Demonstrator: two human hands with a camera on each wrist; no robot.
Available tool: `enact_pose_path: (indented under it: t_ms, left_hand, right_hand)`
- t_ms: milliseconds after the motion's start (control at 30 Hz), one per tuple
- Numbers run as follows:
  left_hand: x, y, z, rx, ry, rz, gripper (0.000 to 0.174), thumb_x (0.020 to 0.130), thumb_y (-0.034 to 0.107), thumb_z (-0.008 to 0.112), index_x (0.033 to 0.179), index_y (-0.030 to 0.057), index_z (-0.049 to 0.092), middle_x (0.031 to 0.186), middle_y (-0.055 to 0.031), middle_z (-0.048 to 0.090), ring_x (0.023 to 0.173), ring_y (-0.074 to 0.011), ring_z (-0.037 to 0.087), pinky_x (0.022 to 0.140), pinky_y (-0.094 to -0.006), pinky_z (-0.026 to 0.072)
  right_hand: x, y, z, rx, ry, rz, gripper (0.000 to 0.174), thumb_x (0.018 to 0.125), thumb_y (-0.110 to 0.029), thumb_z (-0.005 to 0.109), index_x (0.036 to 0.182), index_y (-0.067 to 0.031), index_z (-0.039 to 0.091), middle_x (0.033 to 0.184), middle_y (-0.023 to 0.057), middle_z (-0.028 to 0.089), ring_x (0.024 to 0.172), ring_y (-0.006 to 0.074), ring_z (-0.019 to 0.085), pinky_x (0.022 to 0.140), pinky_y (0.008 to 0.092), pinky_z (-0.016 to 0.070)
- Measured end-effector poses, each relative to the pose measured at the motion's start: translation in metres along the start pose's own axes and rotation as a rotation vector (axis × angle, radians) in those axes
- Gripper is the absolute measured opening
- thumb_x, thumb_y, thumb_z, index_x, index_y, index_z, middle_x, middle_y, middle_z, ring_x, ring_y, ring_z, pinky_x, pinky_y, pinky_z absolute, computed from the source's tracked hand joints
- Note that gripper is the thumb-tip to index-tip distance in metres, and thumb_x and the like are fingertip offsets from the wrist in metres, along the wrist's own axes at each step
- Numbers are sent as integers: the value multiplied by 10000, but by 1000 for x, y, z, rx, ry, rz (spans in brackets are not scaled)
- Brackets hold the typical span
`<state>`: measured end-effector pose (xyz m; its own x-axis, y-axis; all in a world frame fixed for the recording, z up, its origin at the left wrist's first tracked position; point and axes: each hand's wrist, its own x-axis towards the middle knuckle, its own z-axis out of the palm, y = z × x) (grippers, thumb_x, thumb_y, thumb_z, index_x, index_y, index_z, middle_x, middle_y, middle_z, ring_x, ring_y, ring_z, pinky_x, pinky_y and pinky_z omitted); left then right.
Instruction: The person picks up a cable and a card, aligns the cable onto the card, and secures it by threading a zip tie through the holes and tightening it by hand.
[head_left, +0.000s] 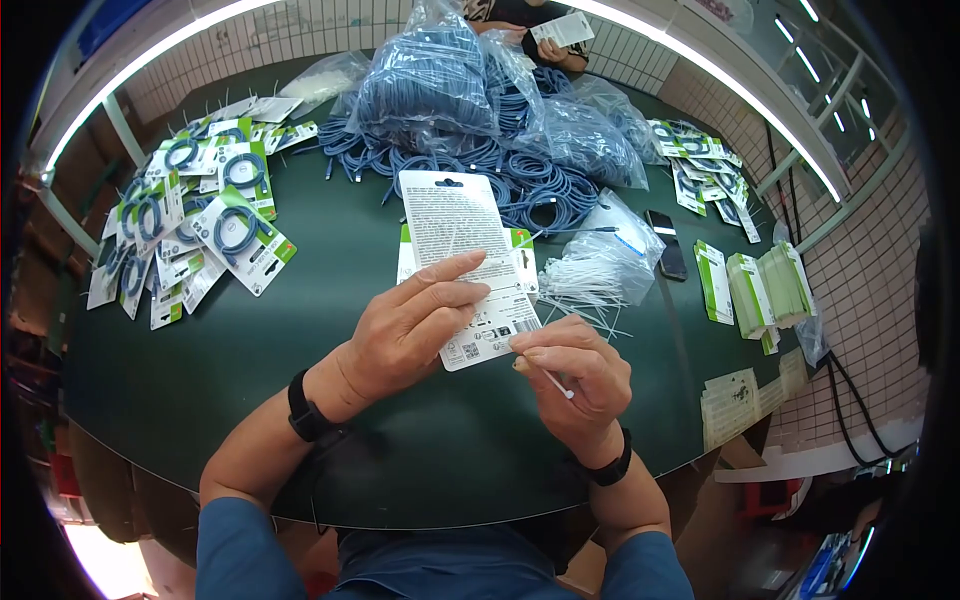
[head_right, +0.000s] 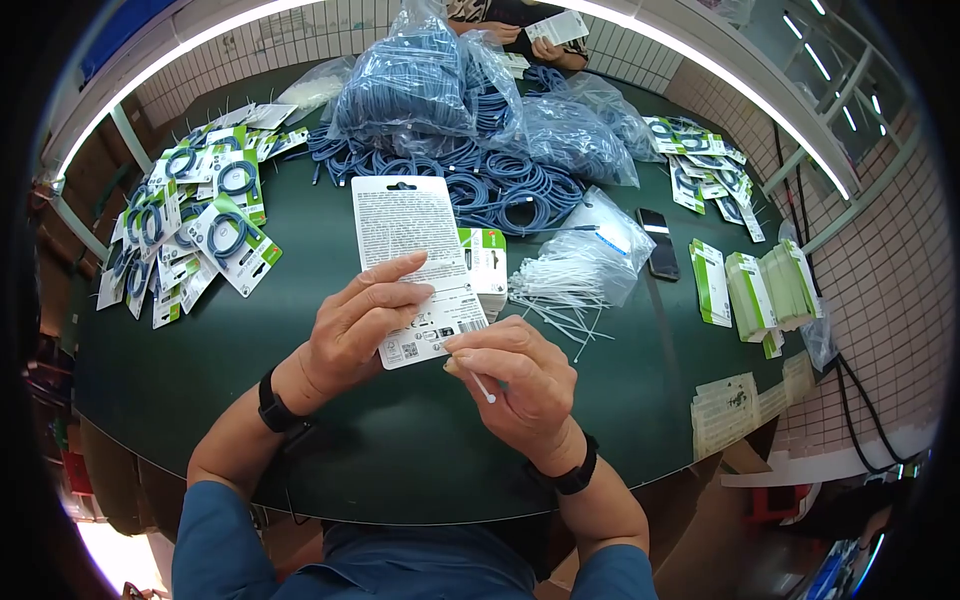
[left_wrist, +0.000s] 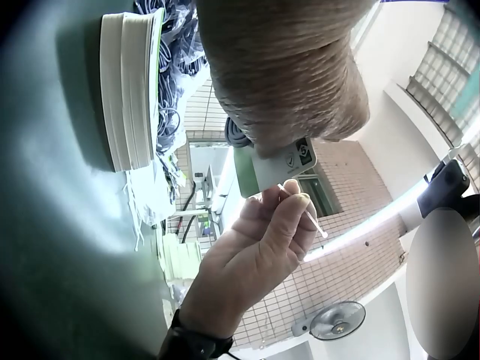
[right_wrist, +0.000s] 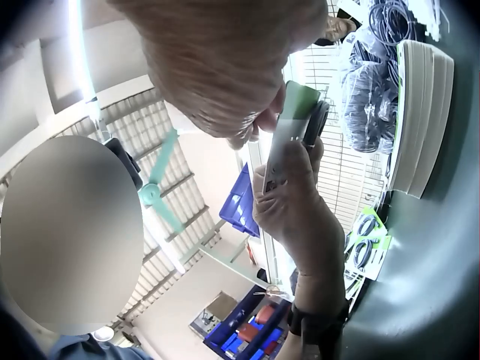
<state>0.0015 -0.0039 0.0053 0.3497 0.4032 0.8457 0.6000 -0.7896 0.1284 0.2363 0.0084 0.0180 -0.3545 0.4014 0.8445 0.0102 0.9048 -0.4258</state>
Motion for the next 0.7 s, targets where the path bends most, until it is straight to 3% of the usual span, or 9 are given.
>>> enact_pose_path:
  t_ms: [233, 333, 500, 600, 700]
  left_hand:
    - [3, 4, -2, -15, -11, -14, 272, 786, 12, 854, 888, -3, 603, 1145, -167, 764, 1276, -435, 691, 992, -471, 626]
    - [4, 6, -4, -20, -26, -13, 267, 786, 9, 849, 903, -13, 610, 1157, -176, 760, 1275, -447, 689, 981, -478, 629]
    - [3, 7, -4, -12, -29, -21, 256, 785, -4, 837, 912, -20, 616, 1170, -181, 755, 1274, -453, 687, 974, -482, 631]
    - [4, 10, -1, 11, 1, -6, 156, 774, -75, 721, 891, -15, 637, 1135, -140, 737, 1303, -381, 682, 947, -421, 636]
    - [4, 10, -3, 2, -16, -12, 146, 780, -70, 716, 891, -15, 639, 1131, -140, 738, 1302, -382, 683, 941, -418, 637]
  right_hand:
    - [-1, 1, 2, -52, 12, -41, 291, 862, 60, 841, 1062, -47, 658, 957, 151, 791, 842, 250, 765, 704, 335, 576]
    - [0, 3, 2, -112, 3, -65, 353, 806, 60, 878, 1080, -54, 688, 995, 128, 788, 831, 255, 767, 678, 326, 592]
    - [0, 0, 3, -153, -28, -56, 289, 846, 67, 849, 1042, -44, 669, 958, 151, 795, 829, 243, 769, 700, 321, 593]
    - [-1, 2, 1, -179, -50, -75, 295, 839, 79, 849, 1044, -42, 674, 957, 154, 793, 817, 238, 770, 695, 312, 596]
    - [-1, 2, 2, -132, -44, -78, 300, 833, 88, 849, 1042, -42, 677, 957, 156, 791, 813, 238, 771, 691, 309, 596]
